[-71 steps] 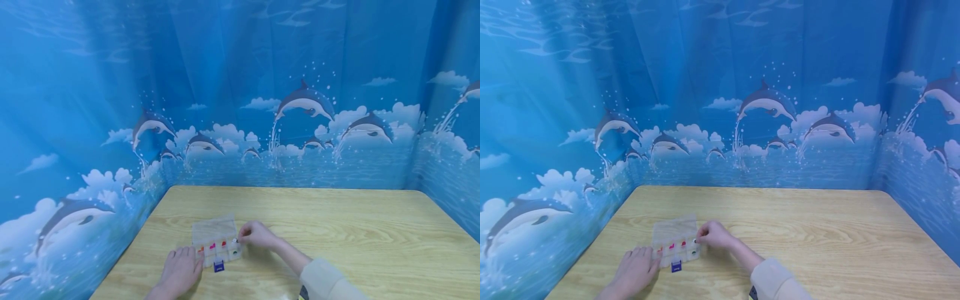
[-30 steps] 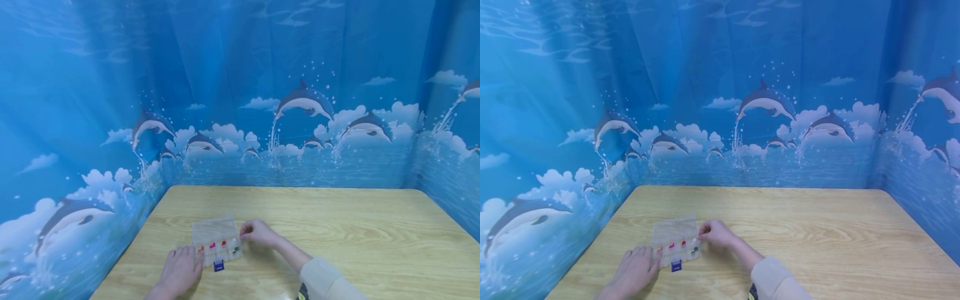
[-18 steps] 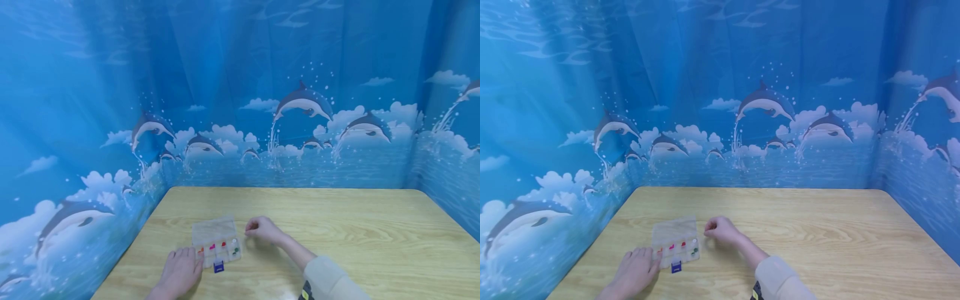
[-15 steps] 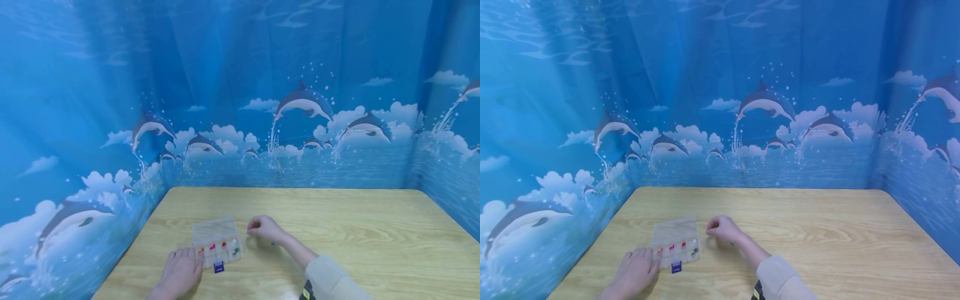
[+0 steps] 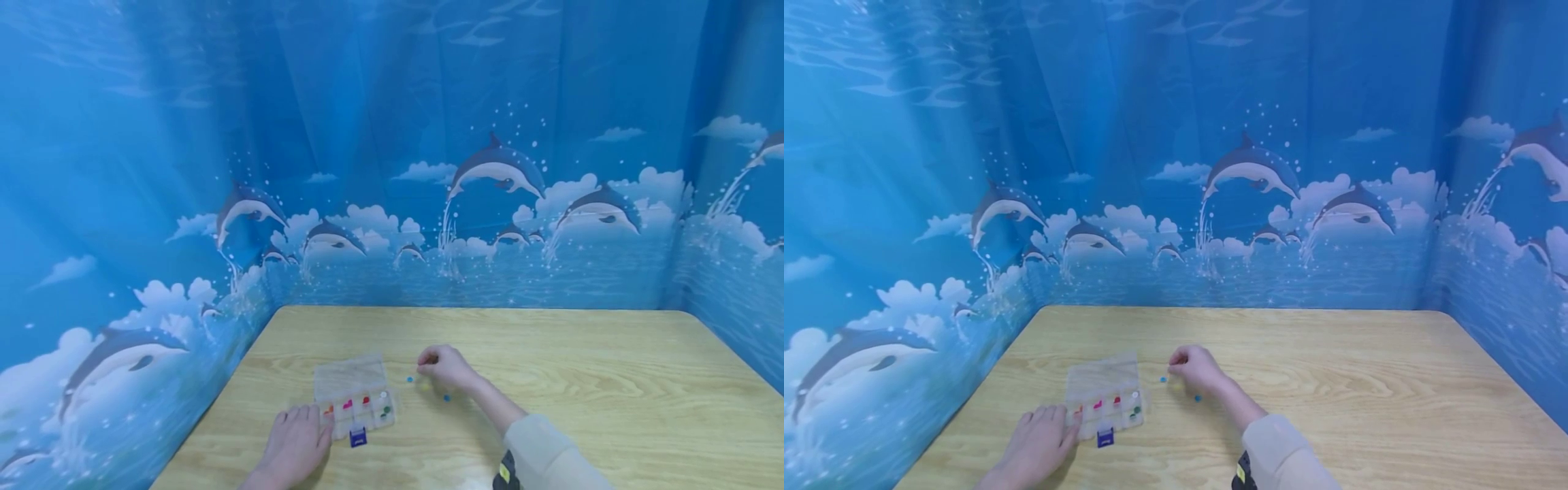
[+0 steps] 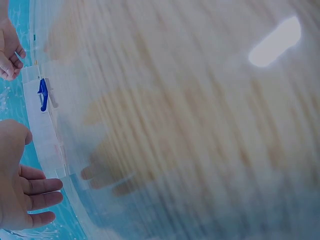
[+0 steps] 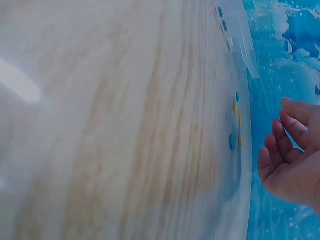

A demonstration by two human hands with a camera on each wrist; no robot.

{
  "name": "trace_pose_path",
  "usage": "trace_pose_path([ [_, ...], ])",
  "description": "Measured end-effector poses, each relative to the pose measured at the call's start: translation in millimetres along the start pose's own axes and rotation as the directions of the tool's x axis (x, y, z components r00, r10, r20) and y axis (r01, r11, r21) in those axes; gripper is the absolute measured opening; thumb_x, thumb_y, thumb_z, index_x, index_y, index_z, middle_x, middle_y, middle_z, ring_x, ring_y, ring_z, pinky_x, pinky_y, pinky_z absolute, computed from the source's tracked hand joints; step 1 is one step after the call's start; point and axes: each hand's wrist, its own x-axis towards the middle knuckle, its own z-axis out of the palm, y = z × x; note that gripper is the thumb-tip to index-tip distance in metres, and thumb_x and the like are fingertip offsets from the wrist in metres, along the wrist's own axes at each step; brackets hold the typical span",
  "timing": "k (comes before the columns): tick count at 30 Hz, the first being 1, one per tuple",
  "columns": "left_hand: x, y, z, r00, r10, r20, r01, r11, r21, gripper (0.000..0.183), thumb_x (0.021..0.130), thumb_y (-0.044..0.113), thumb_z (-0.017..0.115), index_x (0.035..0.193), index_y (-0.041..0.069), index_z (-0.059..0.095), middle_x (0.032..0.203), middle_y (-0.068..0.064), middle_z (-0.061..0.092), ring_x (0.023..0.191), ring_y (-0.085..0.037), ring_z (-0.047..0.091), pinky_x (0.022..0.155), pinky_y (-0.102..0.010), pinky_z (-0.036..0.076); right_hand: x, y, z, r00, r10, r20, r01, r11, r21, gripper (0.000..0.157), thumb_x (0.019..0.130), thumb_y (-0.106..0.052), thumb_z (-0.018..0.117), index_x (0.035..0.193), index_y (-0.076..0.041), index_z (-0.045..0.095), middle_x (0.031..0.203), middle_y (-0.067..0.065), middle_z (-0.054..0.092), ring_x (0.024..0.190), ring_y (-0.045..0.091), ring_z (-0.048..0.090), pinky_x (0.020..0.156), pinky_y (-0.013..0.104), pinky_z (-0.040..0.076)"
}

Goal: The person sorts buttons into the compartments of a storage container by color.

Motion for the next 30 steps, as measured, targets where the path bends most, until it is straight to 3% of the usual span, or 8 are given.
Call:
trace_pose_path([
  [14, -0.7, -0.6, 1.4, 1.000, 0.004, -0.008, -0.004, 1.000, 0.008, 0.025, 0.090, 0.030, 0.054, 0.085, 0.006, 0.053, 0.076, -0.005, 0.050, 0.077, -0.025, 0.052, 0.072, -0.045, 0.041, 5.4, 17.6, -8.2, 0.990, 0.087, -0.115, -0.090, 0.996, -0.020, 0.006, 0.083, -0.006, 0.066, 0.087, -0.002, 0.066, 0.080, 0.001, 0.062, 0.075, 0.014, 0.057, 0.069, 0.030, 0.049],
  [23, -0.2, -1.0, 2.3, 1.000, 0.002, -0.009, -0.002, 1.000, 0.009, 0.026, 0.091, 0.031, 0.054, 0.085, 0.005, 0.053, 0.077, -0.006, 0.051, 0.078, -0.026, 0.052, 0.073, -0.045, 0.041, 6.6, 26.2, -7.3, 0.987, 0.129, -0.101, -0.131, 0.991, -0.018, 0.008, 0.082, -0.006, 0.067, 0.089, -0.003, 0.066, 0.082, 0.002, 0.062, 0.079, 0.017, 0.056, 0.074, 0.035, 0.049],
  [30, 0.0, -1.8, 3.3, 1.000, -0.001, -0.016, 0.001, 1.000, 0.007, 0.025, 0.091, 0.030, 0.053, 0.083, 0.007, 0.052, 0.075, -0.004, 0.049, 0.076, -0.024, 0.051, 0.072, -0.044, 0.041, 6.6, 29.9, -4.2, 0.993, 0.096, -0.069, -0.100, 0.993, -0.062, 0.004, 0.080, -0.005, 0.069, 0.082, -0.003, 0.066, 0.078, 0.000, 0.061, 0.074, 0.014, 0.054, 0.069, 0.031, 0.047],
])
